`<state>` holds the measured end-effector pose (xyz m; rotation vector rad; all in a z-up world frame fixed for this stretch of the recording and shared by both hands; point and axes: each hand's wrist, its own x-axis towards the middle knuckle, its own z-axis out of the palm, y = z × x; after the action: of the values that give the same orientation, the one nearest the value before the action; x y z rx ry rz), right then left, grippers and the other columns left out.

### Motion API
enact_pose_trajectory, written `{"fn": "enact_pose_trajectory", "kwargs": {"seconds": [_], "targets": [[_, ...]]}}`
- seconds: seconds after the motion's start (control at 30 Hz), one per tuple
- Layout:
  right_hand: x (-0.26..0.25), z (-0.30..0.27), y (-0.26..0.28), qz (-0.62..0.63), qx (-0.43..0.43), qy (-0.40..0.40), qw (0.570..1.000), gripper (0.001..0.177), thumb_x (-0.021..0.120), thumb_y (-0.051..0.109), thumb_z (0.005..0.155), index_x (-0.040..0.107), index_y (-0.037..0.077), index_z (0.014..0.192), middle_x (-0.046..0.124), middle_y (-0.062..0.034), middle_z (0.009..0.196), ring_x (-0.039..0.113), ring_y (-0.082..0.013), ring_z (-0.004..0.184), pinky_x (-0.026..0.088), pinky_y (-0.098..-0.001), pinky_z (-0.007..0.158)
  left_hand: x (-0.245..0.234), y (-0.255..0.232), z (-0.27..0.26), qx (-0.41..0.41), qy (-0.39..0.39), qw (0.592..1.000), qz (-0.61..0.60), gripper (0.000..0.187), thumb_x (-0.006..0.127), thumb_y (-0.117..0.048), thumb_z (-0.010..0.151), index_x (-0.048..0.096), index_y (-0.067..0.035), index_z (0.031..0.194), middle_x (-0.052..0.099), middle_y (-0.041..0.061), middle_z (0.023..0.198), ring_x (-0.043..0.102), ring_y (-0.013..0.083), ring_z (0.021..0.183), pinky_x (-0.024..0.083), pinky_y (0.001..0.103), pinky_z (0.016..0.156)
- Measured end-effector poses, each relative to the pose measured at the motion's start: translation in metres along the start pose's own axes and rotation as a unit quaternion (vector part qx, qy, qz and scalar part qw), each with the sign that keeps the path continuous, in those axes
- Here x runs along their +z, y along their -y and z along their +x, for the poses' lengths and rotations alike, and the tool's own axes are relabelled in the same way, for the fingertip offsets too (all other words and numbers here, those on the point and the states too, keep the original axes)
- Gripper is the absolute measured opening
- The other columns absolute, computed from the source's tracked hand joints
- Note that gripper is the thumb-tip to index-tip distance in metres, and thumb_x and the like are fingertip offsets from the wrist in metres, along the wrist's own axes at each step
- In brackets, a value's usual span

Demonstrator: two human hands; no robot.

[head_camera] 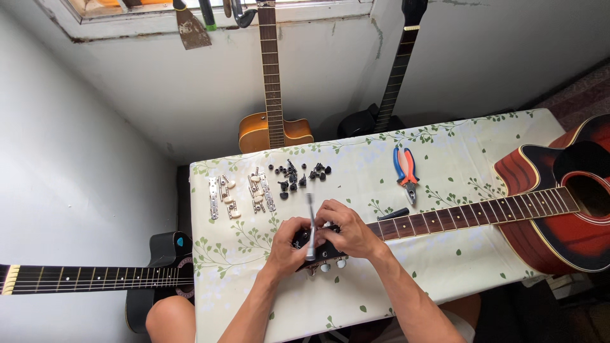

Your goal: The person uses a T-handle wrench to tighten screws on the tuning pegs of a guitar headstock. The guitar is positioned on a table with various guitar parts and tools laid out nearby.

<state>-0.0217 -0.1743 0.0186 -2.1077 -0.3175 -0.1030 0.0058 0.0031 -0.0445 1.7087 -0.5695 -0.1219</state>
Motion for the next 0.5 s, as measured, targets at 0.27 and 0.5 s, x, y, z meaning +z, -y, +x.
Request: {"fn": "enact_pose_trajectory", "kwargs": {"seconds": [0.27,0.5], "targets": [[-0.004,0.001,0.014,0.005,-0.016,0.010,1.000,0.011,0.070,0.007,0.080,0.062,0.011,0.073,0.059,-0.0024,0.078,0.055,-0.0204,0.072,0.049,-0.0353,0.071,-0.005,-0.015,0.006,0.049,0.033,0.998,0.019,0.007,0.075,-0.018,0.081,0.073,-0.017,0.087,0.072,0.002,0.086,0.066,0.0245,0.084,0.046,0.036,0.083],[-0.006,0.001,0.011,-0.003,-0.001,0.010,1.000,0.016,0.076,0.010,0.076,0.060,0.010,0.072,0.059,-0.0023,0.076,0.056,-0.0201,0.072,0.049,-0.0360,0.071,-0.004,-0.008,0.007,0.046,0.030,0.998,0.020,0.006,0.073,-0.020,0.082,0.074,-0.017,0.087,0.072,0.001,0.082,0.067,0.0250,0.081,0.047,0.035,0.080]]}}
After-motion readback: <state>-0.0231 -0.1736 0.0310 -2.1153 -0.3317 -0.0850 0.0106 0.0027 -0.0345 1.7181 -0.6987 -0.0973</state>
